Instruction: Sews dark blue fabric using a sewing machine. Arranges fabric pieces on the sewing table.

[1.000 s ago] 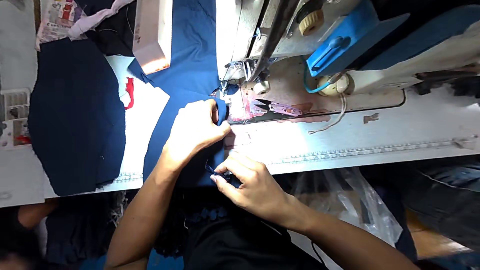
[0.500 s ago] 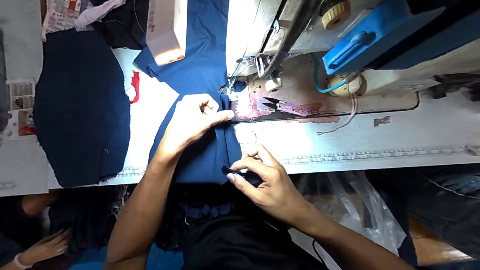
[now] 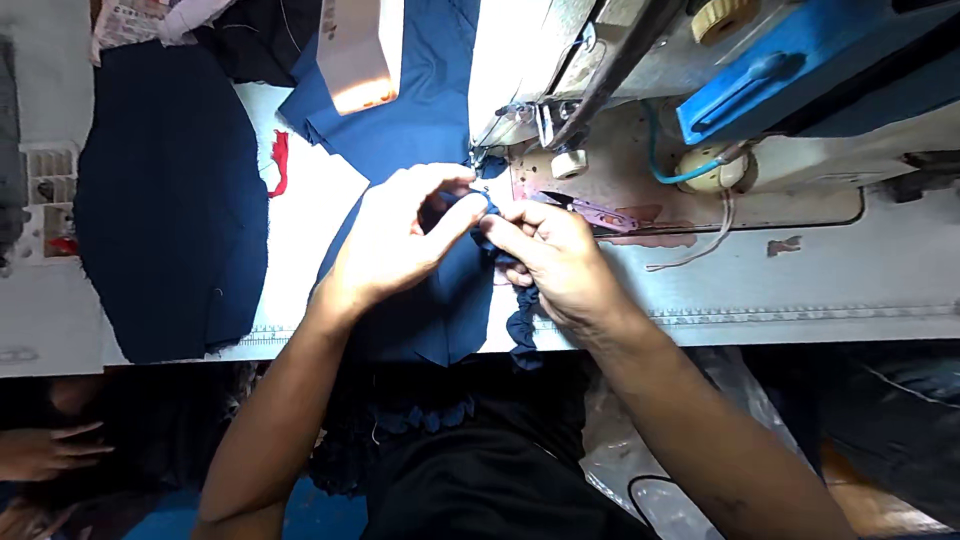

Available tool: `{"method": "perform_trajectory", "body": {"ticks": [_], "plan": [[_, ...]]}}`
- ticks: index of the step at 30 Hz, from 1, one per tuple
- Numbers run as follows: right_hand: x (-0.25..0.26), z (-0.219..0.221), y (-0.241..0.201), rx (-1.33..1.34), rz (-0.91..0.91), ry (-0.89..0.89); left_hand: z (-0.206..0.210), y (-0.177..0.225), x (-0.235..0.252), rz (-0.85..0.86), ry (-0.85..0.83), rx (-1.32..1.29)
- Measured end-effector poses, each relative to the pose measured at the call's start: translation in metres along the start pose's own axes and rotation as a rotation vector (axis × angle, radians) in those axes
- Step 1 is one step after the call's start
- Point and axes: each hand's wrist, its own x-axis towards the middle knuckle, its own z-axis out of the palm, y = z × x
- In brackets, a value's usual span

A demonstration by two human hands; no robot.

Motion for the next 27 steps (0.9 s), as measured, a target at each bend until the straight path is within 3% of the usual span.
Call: {"method": "perform_trajectory", "body": {"ticks": [3,6,8,13,16,27], "plan": [[0.005,0.001,0.002,0.012,-0.002,0.009,0.002,-0.008,0.014,-0.084,-0.119,-0.172],[0.001,-0.003,0.006,-0.060,0.005,-0.010,0.003,-0.013,0.019,-0.130,-0.117,-0.127],[-0.004,-0.005,0.008,-0.254,-0.037,0.010,0.004,-0.015,0.020,-0.100,-0.088,-0.022],[-0.005,-0.002,0.012,-0.909,-0.339,0.123,0.013,-0.022,0.030,-0.018,-0.041,0.152],[0.001,0.002,0.011,-1.157,-0.376,0.133,0.023,-0.029,0.036,-0.001,0.007,0.202],[-0.017,0.011,0.020,-1.204,-0.387,0.111,0.023,-0.031,0.010,-0.065,0.071,0.122]]}}
